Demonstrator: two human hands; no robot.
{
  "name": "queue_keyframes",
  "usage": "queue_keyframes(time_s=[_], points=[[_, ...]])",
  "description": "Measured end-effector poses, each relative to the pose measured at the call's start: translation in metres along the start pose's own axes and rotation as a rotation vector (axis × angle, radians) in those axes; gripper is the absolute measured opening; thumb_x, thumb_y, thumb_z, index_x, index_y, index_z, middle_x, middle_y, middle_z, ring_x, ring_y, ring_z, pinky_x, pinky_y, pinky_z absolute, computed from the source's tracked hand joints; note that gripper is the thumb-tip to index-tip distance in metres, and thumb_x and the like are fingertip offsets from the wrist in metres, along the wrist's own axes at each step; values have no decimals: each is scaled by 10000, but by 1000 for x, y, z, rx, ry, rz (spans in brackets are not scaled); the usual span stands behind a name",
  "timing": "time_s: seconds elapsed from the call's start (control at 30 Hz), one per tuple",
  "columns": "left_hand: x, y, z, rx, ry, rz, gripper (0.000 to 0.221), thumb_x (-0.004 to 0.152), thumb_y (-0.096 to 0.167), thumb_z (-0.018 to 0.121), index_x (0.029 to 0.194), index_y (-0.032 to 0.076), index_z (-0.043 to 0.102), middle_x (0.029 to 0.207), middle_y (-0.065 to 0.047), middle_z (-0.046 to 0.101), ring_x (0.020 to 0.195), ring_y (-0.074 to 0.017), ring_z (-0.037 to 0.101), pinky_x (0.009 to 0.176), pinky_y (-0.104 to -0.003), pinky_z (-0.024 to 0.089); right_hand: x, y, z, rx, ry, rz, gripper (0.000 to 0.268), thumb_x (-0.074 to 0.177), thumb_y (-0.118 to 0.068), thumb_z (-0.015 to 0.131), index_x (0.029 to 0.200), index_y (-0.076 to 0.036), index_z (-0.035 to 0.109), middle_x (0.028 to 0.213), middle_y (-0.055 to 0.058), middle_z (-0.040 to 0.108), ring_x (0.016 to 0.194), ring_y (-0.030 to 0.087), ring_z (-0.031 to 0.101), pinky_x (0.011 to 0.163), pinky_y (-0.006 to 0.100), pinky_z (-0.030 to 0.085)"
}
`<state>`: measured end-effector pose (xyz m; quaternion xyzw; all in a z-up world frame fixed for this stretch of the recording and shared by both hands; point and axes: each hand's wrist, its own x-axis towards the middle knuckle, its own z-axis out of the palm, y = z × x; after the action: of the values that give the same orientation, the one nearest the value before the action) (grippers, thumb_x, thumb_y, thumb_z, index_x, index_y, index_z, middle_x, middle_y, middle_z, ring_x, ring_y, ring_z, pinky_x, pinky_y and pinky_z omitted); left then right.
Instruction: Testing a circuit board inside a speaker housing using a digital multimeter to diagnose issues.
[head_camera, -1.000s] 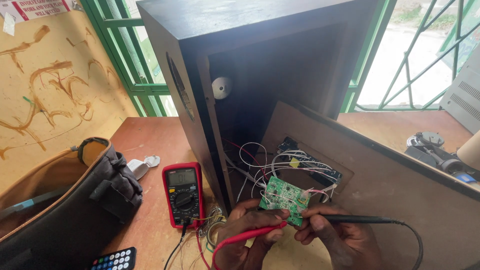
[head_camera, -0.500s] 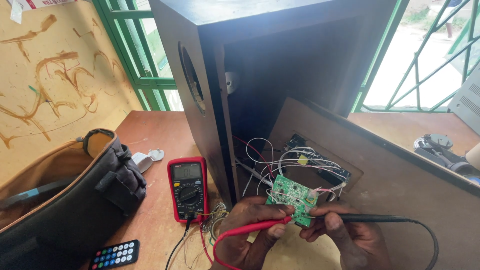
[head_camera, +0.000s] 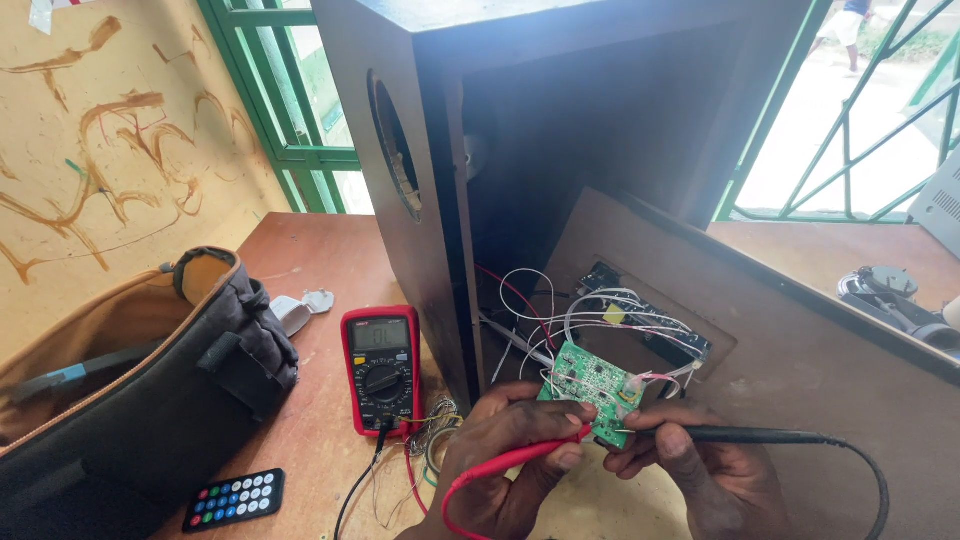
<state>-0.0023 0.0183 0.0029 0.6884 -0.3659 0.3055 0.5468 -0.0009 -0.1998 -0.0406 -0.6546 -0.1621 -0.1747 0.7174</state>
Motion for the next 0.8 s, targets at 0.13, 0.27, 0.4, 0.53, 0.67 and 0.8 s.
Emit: queue_keyframes(time_s=[0.13, 0.27, 0.4, 0.53, 0.67, 0.8], points=[[-1, -4, 1, 22, -12, 18, 185, 1023, 293, 628, 1089, 123, 661, 1088, -111, 805, 1035, -230, 815, 1041, -440, 488, 1, -2, 1, -15, 13, 13, 381, 922, -266, 661, 1020, 83, 777, 743, 280, 823, 588, 341, 860, 568, 355, 736], [1, 0, 3, -10, 29, 14, 184, 1022, 291, 619, 1074, 122, 671, 1079, -121, 809, 1019, -234, 819, 1035, -440, 505, 1, -7, 1, -29, 38, 60, 339, 916, -228, 658, 1014, 70, 786, 728, 285, 834, 594, 355, 871, 576, 366, 730], [3, 3, 6, -2, 88, 10, 205, 1019, 322, 620, 1028, 124, 676, 1020, -118, 820, 980, -230, 835, 1009, -444, 537, 4, -4, -3, -9, 20, 109, 382, 905, -263, 665, 1022, 76, 794, 737, 297, 839, 599, 381, 873, 566, 394, 727], [4, 6, 7, -37, 98, -38, 224, 1015, 348, 620, 1024, 132, 679, 1059, -120, 821, 978, -238, 837, 1013, -456, 531, 2, -5, 0, -13, 55, 73, 344, 913, -223, 663, 994, 90, 781, 717, 293, 817, 574, 373, 871, 557, 380, 736], [4, 6, 8, -1, 87, -15, 227, 1018, 339, 608, 1012, 122, 672, 1045, -115, 822, 960, -235, 840, 1007, -460, 538, 3, -3, -3, -4, 29, 86, 352, 920, -232, 656, 1014, 81, 785, 710, 296, 831, 585, 365, 874, 562, 375, 735], [5, 8, 7, 23, 66, -45, 263, 1025, 388, 589, 1005, 143, 683, 1068, -66, 822, 946, -224, 819, 1006, -444, 539, 5, 1, -5, 2, 16, 82, 369, 923, -253, 656, 1002, 83, 785, 669, 294, 825, 567, 358, 874, 547, 370, 743]])
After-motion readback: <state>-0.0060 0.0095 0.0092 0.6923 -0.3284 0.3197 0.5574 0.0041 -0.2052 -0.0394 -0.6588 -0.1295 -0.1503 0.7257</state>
